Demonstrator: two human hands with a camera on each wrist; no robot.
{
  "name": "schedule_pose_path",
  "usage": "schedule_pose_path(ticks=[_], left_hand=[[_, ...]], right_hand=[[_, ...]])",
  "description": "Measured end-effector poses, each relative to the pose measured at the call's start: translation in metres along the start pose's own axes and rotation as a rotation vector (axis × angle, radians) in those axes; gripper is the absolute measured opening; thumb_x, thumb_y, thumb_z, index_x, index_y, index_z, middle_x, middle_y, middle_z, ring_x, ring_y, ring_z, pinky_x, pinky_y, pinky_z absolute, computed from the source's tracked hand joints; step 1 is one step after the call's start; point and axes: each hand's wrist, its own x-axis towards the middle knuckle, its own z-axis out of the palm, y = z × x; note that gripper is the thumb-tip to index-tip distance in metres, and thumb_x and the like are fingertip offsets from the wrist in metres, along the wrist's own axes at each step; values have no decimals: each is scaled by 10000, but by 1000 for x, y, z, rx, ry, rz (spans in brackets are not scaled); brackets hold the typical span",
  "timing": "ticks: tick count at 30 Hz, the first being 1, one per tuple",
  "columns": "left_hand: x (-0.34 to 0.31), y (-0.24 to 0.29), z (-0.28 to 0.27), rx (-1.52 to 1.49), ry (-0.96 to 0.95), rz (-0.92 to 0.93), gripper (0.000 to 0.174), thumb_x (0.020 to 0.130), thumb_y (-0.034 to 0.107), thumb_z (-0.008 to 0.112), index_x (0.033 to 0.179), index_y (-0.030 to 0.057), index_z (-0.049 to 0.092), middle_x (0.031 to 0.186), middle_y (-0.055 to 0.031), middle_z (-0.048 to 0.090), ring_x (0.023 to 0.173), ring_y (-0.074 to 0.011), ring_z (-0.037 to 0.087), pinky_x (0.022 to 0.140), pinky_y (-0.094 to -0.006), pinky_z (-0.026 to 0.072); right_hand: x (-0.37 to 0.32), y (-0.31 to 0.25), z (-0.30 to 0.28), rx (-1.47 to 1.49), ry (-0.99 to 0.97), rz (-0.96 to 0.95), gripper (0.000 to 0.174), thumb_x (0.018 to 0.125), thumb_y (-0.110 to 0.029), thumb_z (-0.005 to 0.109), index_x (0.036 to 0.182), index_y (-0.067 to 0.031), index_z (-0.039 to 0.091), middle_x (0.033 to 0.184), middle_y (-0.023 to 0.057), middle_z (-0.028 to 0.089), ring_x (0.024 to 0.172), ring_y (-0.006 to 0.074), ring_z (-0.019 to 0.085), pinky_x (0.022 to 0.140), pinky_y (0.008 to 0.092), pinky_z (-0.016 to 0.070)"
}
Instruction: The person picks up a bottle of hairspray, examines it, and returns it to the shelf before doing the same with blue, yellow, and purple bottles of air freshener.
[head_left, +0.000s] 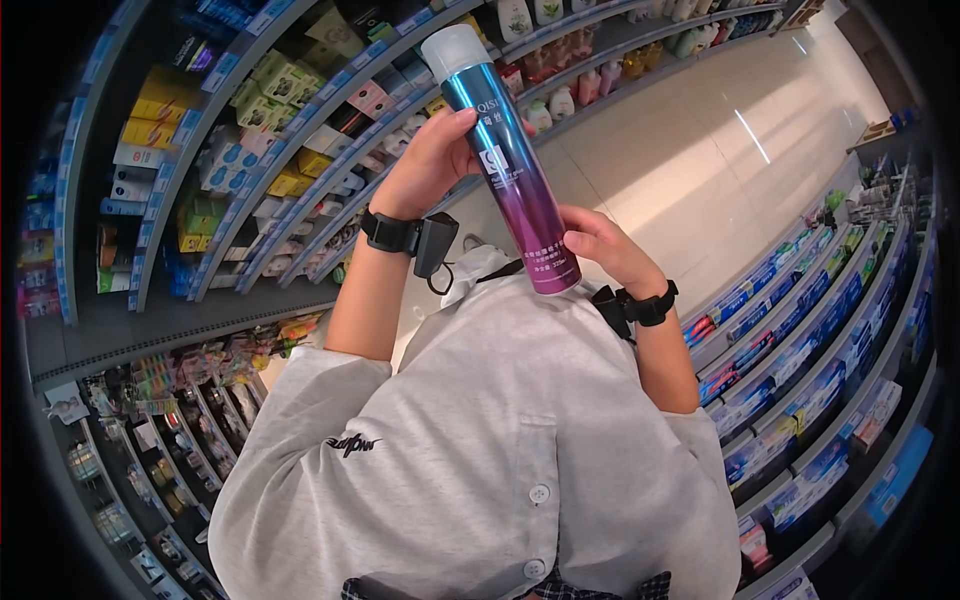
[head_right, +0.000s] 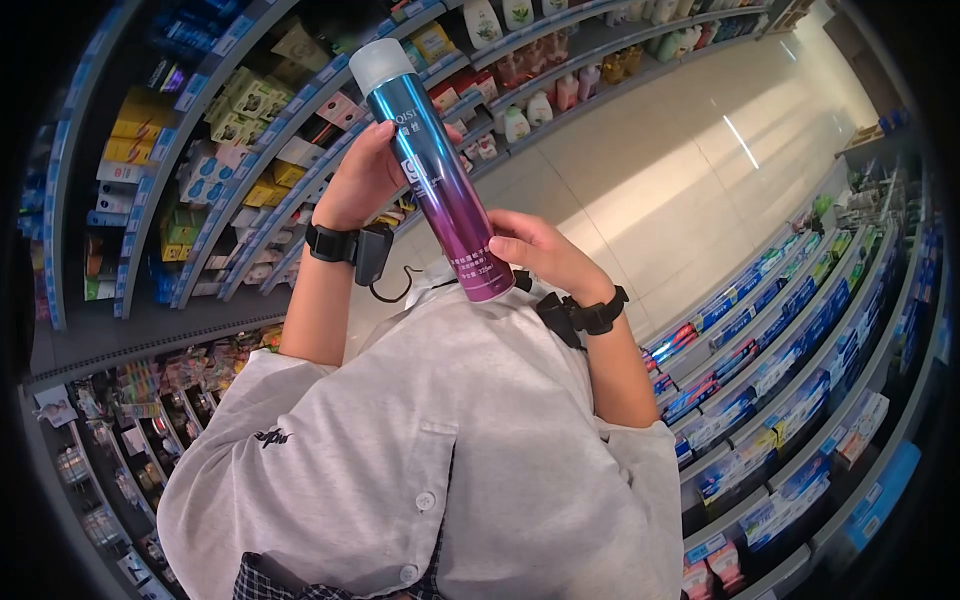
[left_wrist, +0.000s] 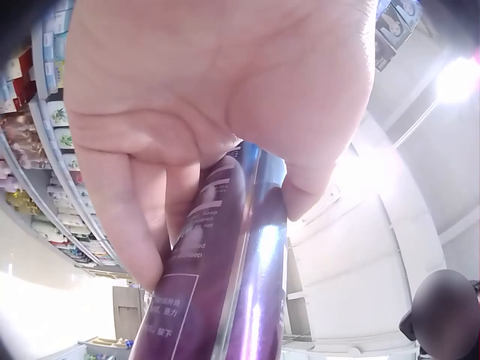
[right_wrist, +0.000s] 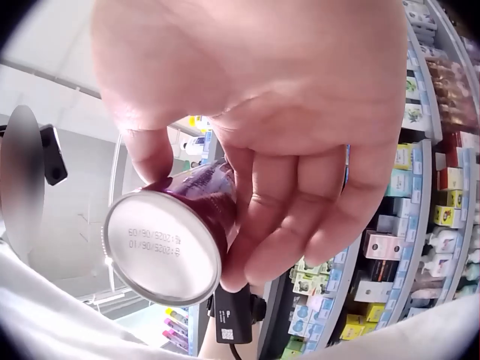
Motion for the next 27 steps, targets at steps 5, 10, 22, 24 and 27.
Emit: schedule_pose_path(ticks=[5,10,22,24,27], left_hand=[[5,-5,-2,17,-15,-13,582,976,457,492,1348,11,458,1260,-214,612,1087,-303,660,975,-428,518],[6,-9,2,-53,9,-46,457,1003,405,489,1253,25,538,1204,-184,651,1056,-216,674,896,-343,561],[-6,-7,5,-42,126,-33,531,929,316,617,1335,14,457,1192,-164,642,1040,-228,672,908,-352,551],[-7,-6,0,-104,-9,18,617,905,331,632,1390,19,413,1268,-216,609,1149,-317,636,992,-416,518],[-7,-4,2,-114,-4,14,663,884,360,657,1399,23,410,1271,-206,606,1155,-341,628,1007,-439,505]], right_hand=[[-2,0,-1,51,2,-2,771,903,-575,603,1361,38,509,1211,93,625,1103,167,578,991,301,430],[-1,8,-2,133,0,16,775,880,-541,661,1375,29,486,1182,91,635,1078,143,589,958,285,454],[1,12,-14,124,-10,70,532,899,-285,723,1282,19,514,1139,63,644,1006,104,609,863,249,486],[-2,10,-14,198,-82,120,576,899,-281,722,1327,29,492,1168,67,632,1040,112,598,900,247,476],[-2,12,-11,247,-90,80,625,893,-276,729,1367,34,466,1189,66,622,1064,116,586,927,254,469]])
